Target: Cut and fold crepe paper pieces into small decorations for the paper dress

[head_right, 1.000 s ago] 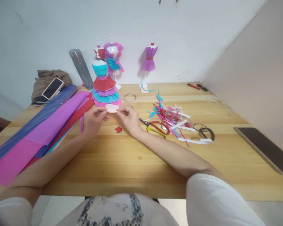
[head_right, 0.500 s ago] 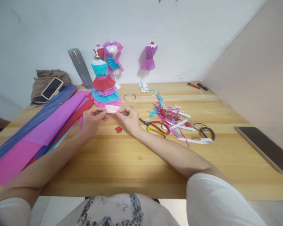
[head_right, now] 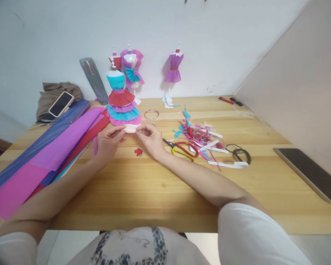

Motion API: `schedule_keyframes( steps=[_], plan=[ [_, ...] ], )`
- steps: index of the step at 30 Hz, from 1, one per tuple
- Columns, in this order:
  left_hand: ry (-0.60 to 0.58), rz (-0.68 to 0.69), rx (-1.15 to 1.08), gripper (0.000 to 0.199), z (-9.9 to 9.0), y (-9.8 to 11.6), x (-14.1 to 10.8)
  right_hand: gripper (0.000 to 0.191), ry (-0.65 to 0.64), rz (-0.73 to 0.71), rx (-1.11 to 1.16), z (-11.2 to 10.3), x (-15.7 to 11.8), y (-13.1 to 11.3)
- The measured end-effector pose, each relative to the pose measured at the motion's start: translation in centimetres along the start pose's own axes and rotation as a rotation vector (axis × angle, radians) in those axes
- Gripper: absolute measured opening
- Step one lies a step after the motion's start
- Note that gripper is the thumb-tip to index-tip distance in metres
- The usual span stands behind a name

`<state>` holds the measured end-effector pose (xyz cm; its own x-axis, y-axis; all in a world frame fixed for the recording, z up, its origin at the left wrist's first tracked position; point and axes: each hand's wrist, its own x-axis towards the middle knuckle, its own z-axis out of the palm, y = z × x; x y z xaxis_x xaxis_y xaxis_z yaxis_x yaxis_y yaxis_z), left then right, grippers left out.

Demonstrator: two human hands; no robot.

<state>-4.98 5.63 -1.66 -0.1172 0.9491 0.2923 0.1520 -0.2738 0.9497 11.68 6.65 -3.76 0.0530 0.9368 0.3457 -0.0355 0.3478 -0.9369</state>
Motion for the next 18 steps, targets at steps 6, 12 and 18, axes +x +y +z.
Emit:
schedule_keyframes(
  steps=[6,12,18],
  plan=[
    [0.0,0.193,0.163,0.019,-0.4,-0.9,-0.1,0.014,0.0,-0.073,-0.052,-0.2,0.0,0.4],
    [0.007,0.314,0.28,0.019,-0.5,-1.1,0.1,0.019,0.009,-0.094,-0.082,-0.3,0.0,1.0],
    [0.005,0.401,0.379,0.017,-0.6,-1.0,0.2,0.019,0.002,-0.153,-0.181,-0.4,0.0,1.0]
  ],
)
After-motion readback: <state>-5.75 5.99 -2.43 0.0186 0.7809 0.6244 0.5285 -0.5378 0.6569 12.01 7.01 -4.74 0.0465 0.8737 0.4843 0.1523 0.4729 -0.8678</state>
